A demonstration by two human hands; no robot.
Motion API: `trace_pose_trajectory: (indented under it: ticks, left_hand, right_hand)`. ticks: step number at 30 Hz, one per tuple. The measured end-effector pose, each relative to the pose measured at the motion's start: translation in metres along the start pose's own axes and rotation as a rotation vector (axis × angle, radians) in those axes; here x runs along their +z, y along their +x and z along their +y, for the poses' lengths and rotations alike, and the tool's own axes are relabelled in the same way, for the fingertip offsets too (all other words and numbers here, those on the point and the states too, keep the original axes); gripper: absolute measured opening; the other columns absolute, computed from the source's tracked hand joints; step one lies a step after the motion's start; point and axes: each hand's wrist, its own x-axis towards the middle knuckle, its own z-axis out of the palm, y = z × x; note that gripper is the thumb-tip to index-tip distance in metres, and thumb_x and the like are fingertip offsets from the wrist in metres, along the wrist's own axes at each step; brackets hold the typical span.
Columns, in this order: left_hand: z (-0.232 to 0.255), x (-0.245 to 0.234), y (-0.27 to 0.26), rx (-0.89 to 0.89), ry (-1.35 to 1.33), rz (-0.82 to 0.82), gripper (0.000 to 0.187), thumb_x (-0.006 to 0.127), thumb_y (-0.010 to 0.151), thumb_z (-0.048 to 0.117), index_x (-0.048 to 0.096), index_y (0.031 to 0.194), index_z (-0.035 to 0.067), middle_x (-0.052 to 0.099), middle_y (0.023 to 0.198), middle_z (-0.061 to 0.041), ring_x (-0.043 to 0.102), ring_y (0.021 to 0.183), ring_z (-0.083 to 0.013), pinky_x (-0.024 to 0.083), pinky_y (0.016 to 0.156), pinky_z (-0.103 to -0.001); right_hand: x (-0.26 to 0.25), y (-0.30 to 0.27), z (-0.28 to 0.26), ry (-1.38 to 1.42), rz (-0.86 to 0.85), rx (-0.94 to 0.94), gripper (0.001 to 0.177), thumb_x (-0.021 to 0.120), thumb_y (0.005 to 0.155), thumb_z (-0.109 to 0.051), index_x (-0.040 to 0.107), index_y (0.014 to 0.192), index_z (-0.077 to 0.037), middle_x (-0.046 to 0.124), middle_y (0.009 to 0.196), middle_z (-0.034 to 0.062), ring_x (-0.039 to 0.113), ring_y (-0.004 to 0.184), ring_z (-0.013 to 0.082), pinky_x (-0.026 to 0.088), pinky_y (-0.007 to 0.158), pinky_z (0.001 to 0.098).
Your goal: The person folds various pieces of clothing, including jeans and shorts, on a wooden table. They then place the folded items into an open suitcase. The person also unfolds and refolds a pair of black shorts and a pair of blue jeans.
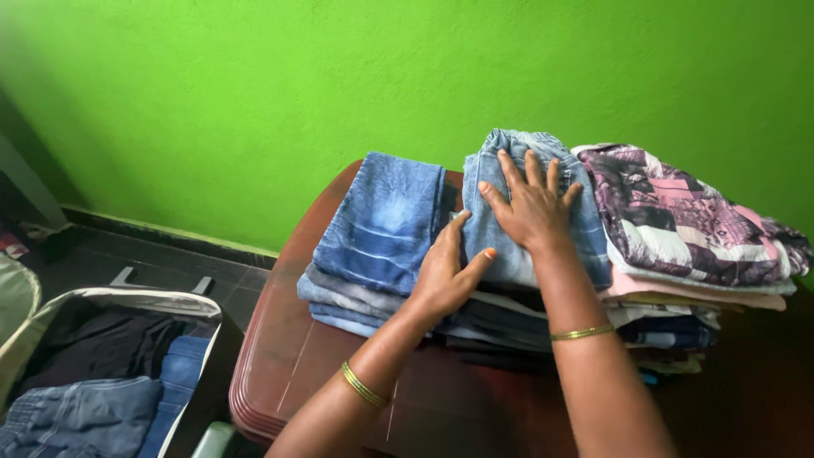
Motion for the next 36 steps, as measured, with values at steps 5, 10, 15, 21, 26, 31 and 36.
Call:
trace_pose_trajectory:
  ticks: [5,10,15,21,26,31,36]
  left_hand:
    - [0.004,-0.022,0.013,-0.033,-0.094,-0.039,0.075,0.071,0.093,0.042,0.046,0.15,0.002,0.056,0.15,-0.025,0.054,0.14,-0.0366,0.042,0.115,-0.045]
    - [0.028,-0.05,-0.005,0.131,0.041,-0.102,0.11,0.094,0.065,0.035,0.035,0.153,0.004,0.046,0.151,-0.025,0.047,0.141,-0.0403,0.043,0.114,-0.046]
    - [0.03,-0.04,-0.015,0.188,0.172,-0.132,0.119,0.099,0.051,0.022,0.037,0.153,0.017,0.03,0.158,-0.031,0.036,0.143,-0.0485,0.043,0.11,-0.049]
    - [0.002,-0.032,0.025,0.31,0.121,-0.183,0.08,0.098,0.062,0.021,0.064,0.135,0.02,0.045,0.157,-0.025,0.059,0.13,-0.0418,0.056,0.1,-0.044]
    - [0.007,-0.029,0.052,0.274,0.099,-0.185,0.072,0.096,0.063,0.024,0.068,0.129,0.018,0.054,0.149,-0.023,0.069,0.119,-0.0354,0.06,0.096,-0.039]
    - [0.018,-0.032,0.059,0.293,0.147,-0.167,0.071,0.098,0.059,0.024,0.071,0.124,0.016,0.056,0.144,-0.025,0.066,0.123,-0.0382,0.059,0.096,-0.04]
    - [0.018,-0.039,0.06,0.246,0.141,-0.237,0.067,0.096,0.062,0.022,0.073,0.125,0.019,0.055,0.147,-0.025,0.064,0.125,-0.0384,0.057,0.098,-0.042]
  right_hand:
    - [-0.002,0.003,0.002,-0.006,-0.035,0.004,0.078,0.023,0.089,-0.08,0.017,0.159,-0.046,0.011,0.17,0.0009,0.004,0.155,0.0397,0.0,0.117,0.071]
    - [-0.02,-0.025,0.021,0.227,0.058,-0.135,0.067,0.038,0.098,-0.064,0.041,0.155,-0.029,0.031,0.165,0.0097,0.028,0.15,0.0381,0.012,0.116,0.0692]
    - [-0.023,-0.14,0.029,0.403,0.574,-0.408,0.016,0.078,0.087,-0.006,0.071,0.101,-0.003,0.072,0.101,0.0127,0.071,0.091,0.0305,0.056,0.077,0.0375]
    - [0.004,-0.185,0.03,0.238,0.582,-0.544,0.013,0.073,0.083,0.002,0.073,0.095,-0.002,0.073,0.097,0.0114,0.071,0.087,0.029,0.057,0.076,0.039]
    - [0.018,-0.179,0.019,0.097,0.72,-0.669,0.018,0.071,0.085,0.006,0.073,0.103,0.004,0.072,0.106,0.014,0.072,0.097,0.0297,0.059,0.085,0.0375]
    - [0.022,-0.159,0.008,0.006,0.78,-0.642,0.02,0.071,0.084,0.004,0.073,0.104,0.005,0.072,0.106,0.0138,0.071,0.095,0.0286,0.059,0.081,0.0374]
    - [0.023,-0.158,0.002,-0.012,0.855,-0.679,0.019,0.074,0.086,0.002,0.074,0.105,0.001,0.07,0.106,0.0101,0.067,0.097,0.0266,0.055,0.082,0.0396]
